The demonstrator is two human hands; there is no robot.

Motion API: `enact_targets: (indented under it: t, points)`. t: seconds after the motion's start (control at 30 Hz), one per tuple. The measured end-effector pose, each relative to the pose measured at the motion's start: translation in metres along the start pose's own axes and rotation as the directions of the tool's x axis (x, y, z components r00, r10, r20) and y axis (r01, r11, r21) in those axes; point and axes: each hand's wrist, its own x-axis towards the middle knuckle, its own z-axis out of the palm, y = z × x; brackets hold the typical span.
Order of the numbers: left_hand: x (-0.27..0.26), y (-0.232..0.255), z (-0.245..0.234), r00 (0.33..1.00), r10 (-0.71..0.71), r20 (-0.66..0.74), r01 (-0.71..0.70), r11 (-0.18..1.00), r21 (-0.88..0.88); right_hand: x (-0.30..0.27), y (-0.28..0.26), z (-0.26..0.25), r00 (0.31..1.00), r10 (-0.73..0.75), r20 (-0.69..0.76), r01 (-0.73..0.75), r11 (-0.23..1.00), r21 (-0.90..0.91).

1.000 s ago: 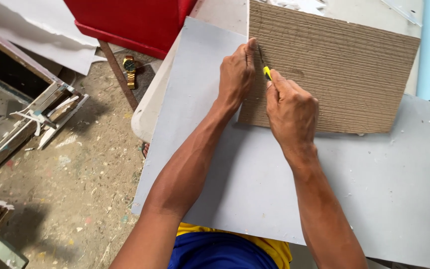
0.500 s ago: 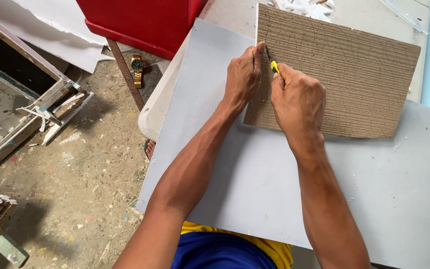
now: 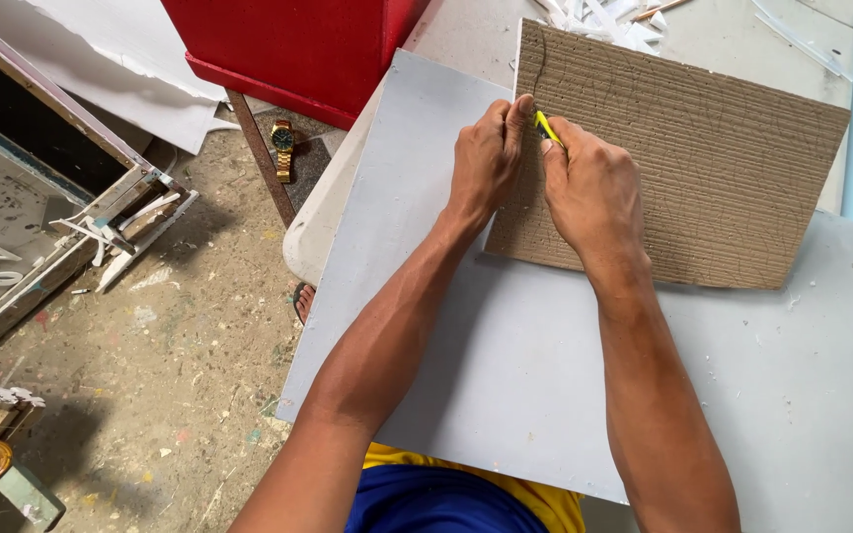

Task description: A person uses a utility knife to cut and shape a piece of textured board on a floor-level workspace.

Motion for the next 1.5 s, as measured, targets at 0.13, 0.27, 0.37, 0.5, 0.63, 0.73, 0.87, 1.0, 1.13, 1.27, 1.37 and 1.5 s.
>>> enact_targets:
  t: [0.13,0.27,0.37,0.5,0.63,0.73,0.87,1.0,1.13,1.27,1.37,1.5]
  points:
    - [0.001,-0.002,0.001,1.0,-0.006,0.001,0.006,1.0,-0.023,-0.003,0.008,0.003,1.0,0.014,0.006,-0.014,1.0,-0.008]
    - [0.001,-0.004,0.004,0.999,0.002,-0.042,-0.001,1.0,0.022,-0.006,0.016,0.005,0.992,-0.12,-0.045,0.117,0.991,-0.057]
    - [0.001,-0.006,0.008,0.995,0.018,-0.098,-0.01,0.997,0.083,-0.007,0.018,0.006,0.99,-0.136,-0.037,0.13,0.985,-0.115]
    - [-0.001,-0.003,0.005,0.993,-0.047,-0.112,0.057,0.995,0.082,-0.014,0.019,0.01,0.988,-0.149,-0.037,0.139,0.969,-0.202]
    - [-0.002,0.001,0.003,0.987,-0.103,-0.12,0.108,0.993,0.039,-0.026,0.019,0.016,0.98,-0.183,-0.073,0.159,0.954,-0.253]
    - [-0.004,0.002,0.004,0.989,-0.082,-0.12,0.085,0.996,0.019,-0.035,0.025,0.026,0.973,-0.197,-0.124,0.163,0.957,-0.242]
    - [-0.005,0.003,0.002,0.989,-0.095,-0.109,0.096,0.995,0.0,-0.044,0.026,0.035,0.966,-0.186,-0.178,0.141,0.961,-0.237]
    - [-0.004,0.002,0.003,0.991,-0.085,-0.106,0.085,0.996,0.004,-0.051,0.025,0.034,0.962,-0.192,-0.194,0.148,0.964,-0.222]
    - [-0.004,-0.001,0.004,0.99,-0.078,-0.12,0.077,0.997,-0.011,-0.06,0.021,0.035,0.962,-0.195,-0.193,0.15,0.963,-0.225]
    - [-0.006,0.0,0.004,0.986,-0.074,-0.146,0.074,0.997,-0.002,-0.071,0.017,0.046,0.962,-0.16,-0.222,0.122,0.977,-0.176]
    - [-0.006,-0.001,0.003,0.983,-0.066,-0.171,0.067,0.998,0.0,-0.079,0.011,0.051,0.957,-0.153,-0.246,0.12,0.982,-0.146]
    - [-0.007,-0.001,0.004,0.981,-0.04,-0.188,0.037,0.999,-0.017,-0.092,0.008,0.057,0.958,-0.116,-0.261,0.086,0.988,-0.125]
